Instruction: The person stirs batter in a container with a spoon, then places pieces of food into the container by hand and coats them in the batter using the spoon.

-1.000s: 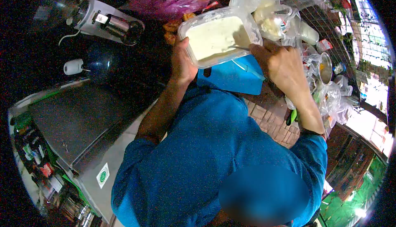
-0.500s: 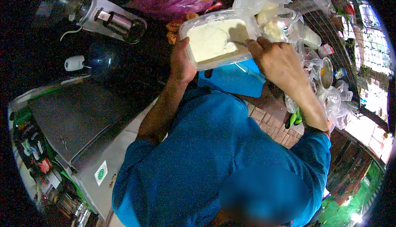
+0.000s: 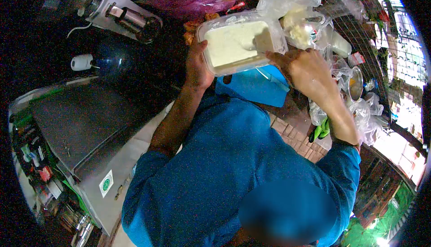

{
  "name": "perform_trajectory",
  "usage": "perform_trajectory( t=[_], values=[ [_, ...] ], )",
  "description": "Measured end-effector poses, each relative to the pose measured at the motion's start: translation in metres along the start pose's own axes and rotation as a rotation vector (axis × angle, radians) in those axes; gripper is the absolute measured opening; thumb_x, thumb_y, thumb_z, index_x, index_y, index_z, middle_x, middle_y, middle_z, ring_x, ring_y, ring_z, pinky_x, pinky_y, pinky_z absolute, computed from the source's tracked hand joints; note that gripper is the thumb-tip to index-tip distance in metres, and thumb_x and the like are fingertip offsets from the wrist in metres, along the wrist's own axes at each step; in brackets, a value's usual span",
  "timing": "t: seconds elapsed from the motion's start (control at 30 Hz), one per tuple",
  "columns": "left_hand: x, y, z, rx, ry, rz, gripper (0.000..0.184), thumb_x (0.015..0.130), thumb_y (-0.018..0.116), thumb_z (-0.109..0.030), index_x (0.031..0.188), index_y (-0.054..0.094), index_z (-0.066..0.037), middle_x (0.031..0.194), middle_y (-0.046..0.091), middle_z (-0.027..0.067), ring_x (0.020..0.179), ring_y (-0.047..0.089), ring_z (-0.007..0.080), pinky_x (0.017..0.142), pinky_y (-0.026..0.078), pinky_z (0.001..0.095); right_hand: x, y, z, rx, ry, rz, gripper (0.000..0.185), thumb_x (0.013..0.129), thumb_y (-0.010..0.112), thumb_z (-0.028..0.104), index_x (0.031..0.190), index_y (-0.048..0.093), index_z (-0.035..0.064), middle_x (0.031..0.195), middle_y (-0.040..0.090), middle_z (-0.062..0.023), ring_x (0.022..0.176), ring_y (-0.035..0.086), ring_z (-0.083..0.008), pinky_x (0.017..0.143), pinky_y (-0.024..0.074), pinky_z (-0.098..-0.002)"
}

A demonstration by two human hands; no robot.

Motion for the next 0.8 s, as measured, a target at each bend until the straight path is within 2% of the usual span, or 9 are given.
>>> perform_trajectory(
  t=[0.07, 0.17, 0.33, 0.43, 0.5, 0.53, 0.6, 0.73, 0.8],
  values=[
    [0.0, 0.001, -0.002, 0.025, 0.026, 0.001, 0.059, 0.084, 0.053, -0.029, 0.136, 0.037, -0.005, 0.134, 0.048, 0.0159, 0.123, 0.047, 0.0321, 0.105, 0.036, 0.0461, -0.002, -0.001, 0.0, 0.189, -0.116, -0.131, 0.02, 0.083, 0.055, 0.019, 0.095, 0.068, 0.01, 0.071, 0.064, -0.0197, 0.066, 0.064, -0.0373, 0.06, 0.0512, -0.0472],
    [-0.002, 0.005, -0.004, 0.037, 0.04, 0.003, 0.059, 0.083, 0.053, -0.027, 0.136, 0.037, -0.005, 0.133, 0.048, 0.0158, 0.124, 0.047, 0.0318, 0.106, 0.036, 0.0454, -0.002, -0.023, -0.005, 0.301, -0.149, -0.108, 0.021, 0.086, 0.058, 0.014, 0.105, 0.067, 0.009, 0.086, 0.068, -0.015, 0.072, 0.064, -0.0333, 0.067, 0.0515, -0.0415],
    [-0.006, 0.019, -0.013, 0.006, 0.086, 0.081, 0.06, 0.082, 0.054, -0.027, 0.136, 0.037, -0.005, 0.134, 0.047, 0.016, 0.124, 0.046, 0.0314, 0.106, 0.036, 0.0451, 0.002, -0.037, -0.008, 0.331, -0.109, -0.215, 0.022, 0.085, 0.058, 0.011, 0.105, 0.067, 0.0089, 0.085, 0.067, -0.0153, 0.07, 0.064, -0.0329, 0.063, 0.051, -0.0412],
    [-0.005, 0.02, -0.013, 0.072, 0.056, 0.039, 0.063, 0.082, 0.055, -0.03, 0.136, 0.036, -0.004, 0.134, 0.046, 0.0165, 0.125, 0.045, 0.0313, 0.106, 0.036, 0.045, 0.009, -0.025, 0.005, 0.14, -0.153, -0.18, 0.023, 0.085, 0.057, 0.011, 0.105, 0.067, 0.0095, 0.085, 0.068, -0.0154, 0.069, 0.065, -0.0322, 0.063, 0.051, -0.0408],
    [-0.006, 0.023, -0.013, 0.03, 0.038, 0.091, 0.065, 0.082, 0.055, -0.032, 0.137, 0.036, -0.004, 0.134, 0.046, 0.017, 0.124, 0.046, 0.0319, 0.106, 0.036, 0.0449, 0.013, 0.0, -0.001, 0.028, -0.096, 0.025, 0.023, 0.085, 0.058, 0.013, 0.105, 0.068, 0.0102, 0.085, 0.068, -0.0153, 0.069, 0.065, -0.0316, 0.063, 0.0511, -0.0407],
    [-0.006, 0.021, -0.011, 0.029, 0.041, 0.089, 0.065, 0.082, 0.055, -0.032, 0.137, 0.036, -0.004, 0.134, 0.046, 0.017, 0.124, 0.046, 0.0319, 0.106, 0.036, 0.0449, 0.012, -0.001, -0.003, 0.026, -0.099, 0.025, 0.023, 0.085, 0.058, 0.013, 0.105, 0.068, 0.0102, 0.085, 0.068, -0.0153, 0.069, 0.065, -0.0316, 0.063, 0.0511, -0.0407],
    [-0.006, 0.015, 0.005, -0.03, -0.039, 0.08, 0.065, 0.082, 0.055, -0.034, 0.137, 0.036, -0.003, 0.133, 0.047, 0.0173, 0.123, 0.047, 0.0319, 0.105, 0.036, 0.0449, 0.005, -0.023, 0.005, 0.125, -0.257, -0.131, 0.023, 0.083, 0.059, 0.012, 0.105, 0.068, 0.0107, 0.084, 0.068, -0.0147, 0.069, 0.065, -0.0316, 0.063, 0.0509, -0.0404],
    [-0.008, 0.023, 0.007, -0.032, -0.101, 0.167, 0.065, 0.082, 0.055, -0.036, 0.136, 0.037, -0.003, 0.131, 0.049, 0.0172, 0.12, 0.05, 0.0323, 0.105, 0.037, 0.0449, 0.003, -0.036, -0.004, 0.154, -0.224, -0.14, 0.024, 0.082, 0.06, 0.012, 0.104, 0.068, 0.0111, 0.085, 0.068, -0.0134, 0.071, 0.065, -0.0307, 0.063, 0.0511, -0.0396],
    [-0.006, 0.022, 0.0, 0.05, -0.047, 0.107, 0.065, 0.083, 0.054, -0.038, 0.135, 0.038, -0.003, 0.129, 0.051, 0.0172, 0.118, 0.051, 0.0324, 0.103, 0.039, 0.045, 0.0, -0.049, 0.008, 0.256, -0.323, -0.298, 0.022, 0.087, 0.053, 0.026, 0.097, 0.069, 0.0139, 0.073, 0.065, -0.0144, 0.067, 0.064, -0.0337, 0.059, 0.0511, -0.0449]
  ],
)
Point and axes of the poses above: each hand's wrist, its own x-axis towards the middle knuckle, its own y-axis out of the palm, z = x × y, the point moved 10 cm from there along x, towards the middle knuckle
